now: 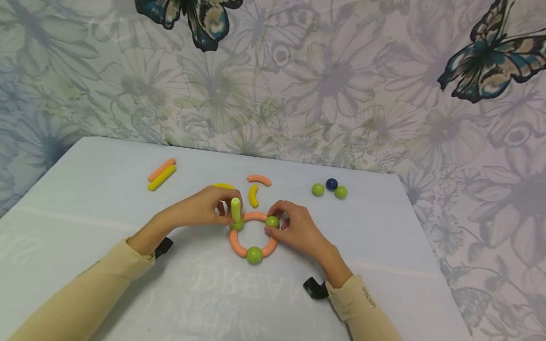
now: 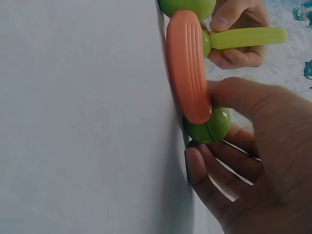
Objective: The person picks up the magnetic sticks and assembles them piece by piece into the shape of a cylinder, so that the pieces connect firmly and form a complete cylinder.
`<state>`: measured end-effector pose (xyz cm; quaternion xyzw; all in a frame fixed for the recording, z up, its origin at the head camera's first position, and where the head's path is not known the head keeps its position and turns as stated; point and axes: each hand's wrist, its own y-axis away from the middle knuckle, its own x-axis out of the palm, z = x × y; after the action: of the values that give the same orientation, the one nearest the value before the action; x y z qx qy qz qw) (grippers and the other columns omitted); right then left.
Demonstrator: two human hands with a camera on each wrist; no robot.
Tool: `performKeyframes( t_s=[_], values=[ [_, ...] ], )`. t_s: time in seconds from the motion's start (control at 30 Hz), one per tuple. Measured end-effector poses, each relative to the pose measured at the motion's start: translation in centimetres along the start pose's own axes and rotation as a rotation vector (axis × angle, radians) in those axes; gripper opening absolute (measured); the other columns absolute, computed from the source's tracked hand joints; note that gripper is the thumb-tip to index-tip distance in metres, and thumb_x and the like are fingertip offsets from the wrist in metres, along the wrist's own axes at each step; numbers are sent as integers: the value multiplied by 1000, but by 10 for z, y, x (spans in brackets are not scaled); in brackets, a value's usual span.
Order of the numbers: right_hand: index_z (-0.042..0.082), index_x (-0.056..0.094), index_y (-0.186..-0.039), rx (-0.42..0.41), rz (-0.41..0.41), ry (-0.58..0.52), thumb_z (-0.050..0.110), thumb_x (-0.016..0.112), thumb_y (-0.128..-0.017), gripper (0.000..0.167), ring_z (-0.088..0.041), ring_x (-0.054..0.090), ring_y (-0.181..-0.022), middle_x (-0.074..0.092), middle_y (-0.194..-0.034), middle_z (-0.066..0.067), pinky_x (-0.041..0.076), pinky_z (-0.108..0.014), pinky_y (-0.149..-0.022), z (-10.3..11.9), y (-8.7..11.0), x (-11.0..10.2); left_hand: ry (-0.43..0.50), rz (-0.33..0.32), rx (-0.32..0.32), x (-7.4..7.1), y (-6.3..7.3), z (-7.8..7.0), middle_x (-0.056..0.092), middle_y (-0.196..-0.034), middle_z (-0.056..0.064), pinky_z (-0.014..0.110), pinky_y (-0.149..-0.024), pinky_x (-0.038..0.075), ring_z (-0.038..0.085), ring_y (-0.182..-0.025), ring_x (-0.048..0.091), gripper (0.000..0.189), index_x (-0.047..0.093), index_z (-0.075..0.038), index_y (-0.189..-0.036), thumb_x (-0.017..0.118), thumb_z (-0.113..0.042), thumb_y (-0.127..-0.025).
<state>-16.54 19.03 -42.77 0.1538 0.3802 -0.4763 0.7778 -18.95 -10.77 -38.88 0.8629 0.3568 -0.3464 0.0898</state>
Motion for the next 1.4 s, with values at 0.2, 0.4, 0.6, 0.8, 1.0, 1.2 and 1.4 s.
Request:
performKeyframes(
  t_s=[0.2,0.4,0.6,0.8,1.0,1.2,1.4],
  values=[
    [21,67,-94,25,-24,10,24,82,-92,15,-10,64,-81,68,-86,10,58,-29,-73,2,1,-1,-51,-25,-74,4,-1,3,69,-92,3,28,-72,57,11,-80,65,20,68,-10,-93,86,-8,-85],
    [25,66,-76,45,-29,19,28,78,-95,24,-10,60,-67,63,-69,12,52,-26,-61,4,3,-2,22,8,-185,5,0,-2,67,-78,5,27,-55,52,15,-57,64,14,69,-8,-90,82,-12,-92],
    [20,70,-83,15,-62,17,21,80,-94,15,-10,61,-70,66,-76,10,55,-28,-65,3,2,-1,71,164,-281,12,3,-4,65,-59,6,25,-44,47,17,-43,60,23,68,-9,-79,79,-20,-96],
    [17,75,-114,9,-22,-96,20,83,-92,23,-9,70,-90,75,-99,8,60,-32,-78,2,0,1,40,142,-264,22,1,-10,57,-56,0,24,-44,45,11,-40,53,26,64,-10,-76,78,-18,-96],
    [20,76,-115,-6,17,-95,24,83,-93,24,-12,67,-82,74,-98,9,56,-27,-69,1,0,3,7,74,-234,32,-2,-16,56,-56,-3,22,-47,42,8,-42,51,22,65,-11,-79,76,-16,-97],
    [21,72,-124,-17,24,-99,19,85,-91,36,-15,63,-77,71,-103,-1,54,-27,-67,0,2,2,1,14,-202,42,-4,-21,59,-61,-3,22,-50,42,9,-48,52,20,65,-11,-82,75,-15,-99],
    [17,73,-125,-41,45,-95,16,85,-91,36,-15,63,-79,71,-95,1,55,-28,-71,0,1,3,-16,-12,-179,38,-3,-18,61,-63,-2,24,-52,45,9,-51,55,16,68,-13,-85,76,-17,-98]
  ],
)
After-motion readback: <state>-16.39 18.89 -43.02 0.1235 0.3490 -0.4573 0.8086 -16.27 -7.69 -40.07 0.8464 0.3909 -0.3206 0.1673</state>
